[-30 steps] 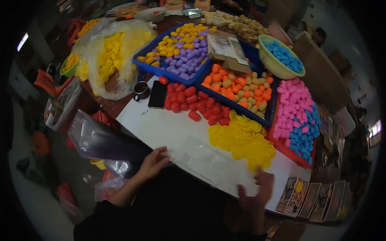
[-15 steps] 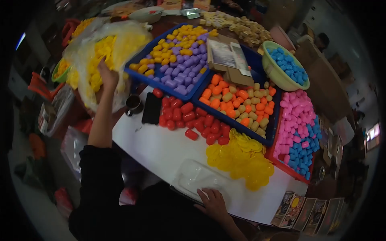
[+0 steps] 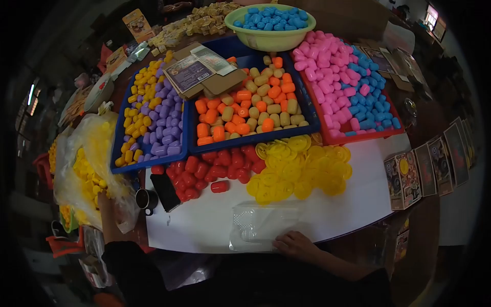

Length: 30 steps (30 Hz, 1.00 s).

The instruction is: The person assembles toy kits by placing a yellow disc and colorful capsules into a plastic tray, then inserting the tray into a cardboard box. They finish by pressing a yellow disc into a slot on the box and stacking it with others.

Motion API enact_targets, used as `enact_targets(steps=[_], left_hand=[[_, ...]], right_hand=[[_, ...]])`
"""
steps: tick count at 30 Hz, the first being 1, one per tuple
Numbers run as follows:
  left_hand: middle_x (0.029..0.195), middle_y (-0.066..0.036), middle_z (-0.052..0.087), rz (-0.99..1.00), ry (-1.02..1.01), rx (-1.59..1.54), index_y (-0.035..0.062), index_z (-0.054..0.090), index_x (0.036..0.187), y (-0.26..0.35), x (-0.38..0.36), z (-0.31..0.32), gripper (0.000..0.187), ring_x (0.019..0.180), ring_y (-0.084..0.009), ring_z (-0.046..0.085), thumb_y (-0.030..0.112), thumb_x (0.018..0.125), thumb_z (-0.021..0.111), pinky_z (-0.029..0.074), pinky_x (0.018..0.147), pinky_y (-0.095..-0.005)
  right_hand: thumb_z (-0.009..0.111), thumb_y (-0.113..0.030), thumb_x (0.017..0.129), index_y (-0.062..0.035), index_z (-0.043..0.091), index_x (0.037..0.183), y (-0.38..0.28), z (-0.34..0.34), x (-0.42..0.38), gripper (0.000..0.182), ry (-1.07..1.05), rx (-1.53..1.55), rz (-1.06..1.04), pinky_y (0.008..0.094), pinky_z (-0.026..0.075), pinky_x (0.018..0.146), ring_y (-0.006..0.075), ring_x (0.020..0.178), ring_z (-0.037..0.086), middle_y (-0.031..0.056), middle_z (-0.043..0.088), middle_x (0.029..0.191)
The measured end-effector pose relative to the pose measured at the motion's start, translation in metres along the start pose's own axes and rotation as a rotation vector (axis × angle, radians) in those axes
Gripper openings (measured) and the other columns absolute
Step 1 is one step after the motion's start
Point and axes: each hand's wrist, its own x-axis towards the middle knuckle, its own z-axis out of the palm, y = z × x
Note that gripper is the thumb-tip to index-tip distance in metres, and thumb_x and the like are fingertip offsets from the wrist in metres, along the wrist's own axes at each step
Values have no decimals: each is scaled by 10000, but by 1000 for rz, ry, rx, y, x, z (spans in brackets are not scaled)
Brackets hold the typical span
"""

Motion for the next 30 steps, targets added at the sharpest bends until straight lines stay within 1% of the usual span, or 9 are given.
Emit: enact_targets(steps=[1, 8, 11, 14, 18, 21, 22, 26, 30], left_hand=[[978, -212, 577, 327, 13, 643, 3, 584, 935, -18, 0, 2, 351, 907, -389, 564, 190, 659, 693, 473, 766, -448], [943, -195, 595, -116, -16, 398, 3, 617, 879, -74, 19, 21, 327, 882, -375, 588, 270, 697, 670, 482, 744, -450], [867, -202, 616, 334, 76, 996, -12, 615, 851, 2, -16, -2, 341, 824, -371, 606, 318, 773, 591, 486, 717, -453], [778, -208, 623, 396, 59, 961, -23, 619, 822, -31, 24, -15, 374, 753, -374, 605, 346, 807, 557, 485, 707, -457], [650, -86, 608, 104, 93, -129, 36, 614, 718, -96, 87, -72, 471, 570, -282, 551, 436, 918, 466, 408, 531, -428], [1048, -78, 626, -268, -172, -1540, 11, 556, 1111, -3, 68, -79, 291, 929, -192, 590, 210, 898, 558, 473, 818, -282], [1029, -101, 625, -124, -302, -1629, 0, 547, 1107, -12, 95, -75, 289, 883, -204, 587, 198, 898, 559, 471, 797, -292], [904, -91, 605, -14, -634, -1922, -11, 548, 992, 260, -139, -41, 205, 775, -152, 558, 174, 902, 552, 468, 732, -250], [978, -17, 585, 85, -803, -1129, 20, 599, 976, 302, -336, 13, 165, 880, -93, 529, 154, 903, 537, 424, 786, -260]], right_hand=[[593, -151, 764, -92, 546, 1102, 0, 1, 3, 347, -1, -4, -27, 356, 448, 839, 243, 956, 535, 65, 553, 1041], [577, -152, 782, -85, 560, 1056, -7, -10, -6, 281, 56, -44, -8, 359, 444, 846, 240, 963, 535, 60, 557, 1033], [577, -154, 782, -81, 572, 1025, -11, -10, -7, 254, 85, -19, 19, 366, 443, 845, 242, 963, 534, 61, 563, 1022], [567, -132, 778, -76, 581, 1015, -17, -13, -6, 244, 97, -44, 53, 378, 436, 843, 239, 971, 529, 66, 565, 1027], [550, -88, 762, -58, 594, 1020, -21, -13, -5, 263, 186, -145, 25, 388, 401, 851, 231, 953, 519, 73, 566, 1020], [556, -92, 755, -53, 592, 1022, -22, -18, 1, 272, 173, -181, 14, 385, 385, 866, 234, 941, 518, 70, 573, 992], [556, -92, 755, -53, 592, 1022, -23, -15, 1, 272, 140, -163, -10, 385, 385, 866, 234, 941, 518, 70, 573, 992], [601, -108, 751, -62, 584, 1055, -22, -6, 13, 308, 195, -211, -13, 374, 379, 827, 218, 900, 511, 53, 571, 936], [630, -78, 745, -74, 590, 1065, -22, 2, 19, 323, 267, -222, 18, 359, 367, 791, 214, 841, 492, 36, 562, 895]])
